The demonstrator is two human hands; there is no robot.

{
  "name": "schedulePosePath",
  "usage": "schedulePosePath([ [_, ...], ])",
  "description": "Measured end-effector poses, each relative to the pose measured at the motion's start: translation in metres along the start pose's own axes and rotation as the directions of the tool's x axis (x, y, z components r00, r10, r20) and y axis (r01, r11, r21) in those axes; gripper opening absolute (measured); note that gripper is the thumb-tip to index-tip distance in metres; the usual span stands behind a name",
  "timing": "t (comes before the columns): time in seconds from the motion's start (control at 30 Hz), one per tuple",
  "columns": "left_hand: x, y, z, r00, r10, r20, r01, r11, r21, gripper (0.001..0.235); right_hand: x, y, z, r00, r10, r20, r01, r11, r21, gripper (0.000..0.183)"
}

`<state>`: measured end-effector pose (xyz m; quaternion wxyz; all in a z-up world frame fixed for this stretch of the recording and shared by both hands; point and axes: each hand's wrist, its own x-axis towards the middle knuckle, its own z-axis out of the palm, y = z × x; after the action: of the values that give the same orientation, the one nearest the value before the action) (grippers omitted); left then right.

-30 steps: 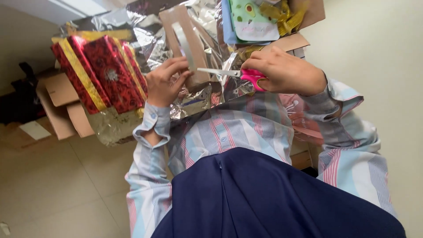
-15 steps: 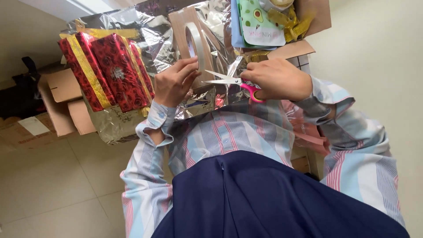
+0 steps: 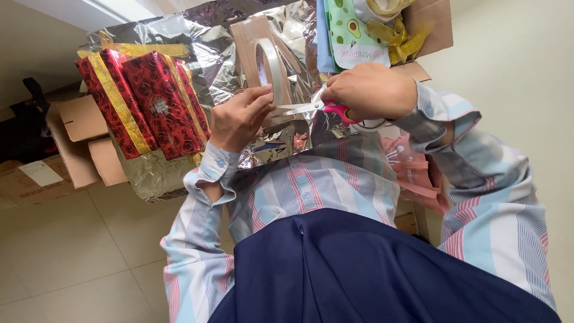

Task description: Assembling a small cardboard structure using tape and scissors

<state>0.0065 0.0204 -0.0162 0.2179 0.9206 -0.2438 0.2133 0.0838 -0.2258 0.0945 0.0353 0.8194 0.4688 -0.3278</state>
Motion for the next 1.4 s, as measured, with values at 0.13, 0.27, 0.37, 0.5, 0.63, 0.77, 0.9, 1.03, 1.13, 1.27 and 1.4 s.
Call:
schedulePosePath([
  [0.13, 0.008, 0.003, -0.008, 0.996, 0.069, -0.058, -0.074, 0.993, -0.090, 0.023, 0.018, 0.015, 0.012, 1.000, 0.007, 0.022, -0.005, 0.999, -0.048, 0.037],
  [0.27, 0.007, 0.004, -0.010, 0.999, 0.038, -0.016, -0.039, 0.993, -0.111, 0.024, 0.020, 0.013, 0.000, 0.996, 0.040, 0.080, -0.040, 0.999, -0.001, 0.010],
  [0.37, 0.010, 0.004, -0.014, 1.000, 0.008, 0.027, -0.005, 0.990, -0.140, 0.019, 0.021, 0.015, -0.005, 0.994, 0.042, 0.097, -0.042, 0.999, -0.003, 0.007],
  [0.5, 0.013, 0.010, -0.025, 0.993, -0.038, 0.114, 0.062, 0.975, -0.212, 0.013, 0.022, 0.017, -0.003, 0.996, 0.024, 0.088, -0.025, 1.000, 0.006, 0.010],
  [0.63, 0.015, 0.010, -0.028, 0.990, -0.048, 0.130, 0.074, 0.976, -0.203, 0.009, 0.025, 0.019, 0.001, 0.997, 0.007, 0.078, -0.007, 1.000, 0.003, 0.013],
  [0.77, 0.014, 0.009, -0.029, 0.984, -0.070, 0.162, 0.106, 0.969, -0.224, 0.017, 0.027, 0.021, 0.001, 0.995, -0.014, 0.095, 0.013, 1.000, 0.007, 0.014],
  [0.9, 0.014, 0.009, -0.030, 0.985, -0.073, 0.159, 0.108, 0.969, -0.223, 0.018, 0.027, 0.019, -0.004, 0.991, 0.019, 0.131, -0.025, 0.999, 0.045, 0.018],
  [1.03, 0.013, 0.009, -0.029, 0.983, -0.073, 0.167, 0.111, 0.966, -0.233, 0.017, 0.028, 0.021, -0.001, 0.993, 0.014, 0.117, -0.020, 0.998, 0.051, 0.016],
  [1.13, 0.014, 0.009, -0.030, 0.983, -0.079, 0.164, 0.115, 0.968, -0.225, 0.017, 0.029, 0.022, -0.001, 0.994, 0.002, 0.110, -0.009, 0.998, 0.060, 0.018],
  [1.27, 0.013, 0.009, -0.029, 0.983, -0.074, 0.171, 0.110, 0.971, -0.214, 0.017, 0.031, 0.024, 0.002, 0.995, -0.014, 0.099, 0.008, 0.998, 0.056, 0.030],
  [1.4, 0.013, 0.009, -0.028, 0.985, -0.066, 0.158, 0.097, 0.975, -0.200, 0.016, 0.030, 0.023, 0.000, 0.994, -0.004, 0.106, 0.000, 0.999, 0.044, 0.031],
])
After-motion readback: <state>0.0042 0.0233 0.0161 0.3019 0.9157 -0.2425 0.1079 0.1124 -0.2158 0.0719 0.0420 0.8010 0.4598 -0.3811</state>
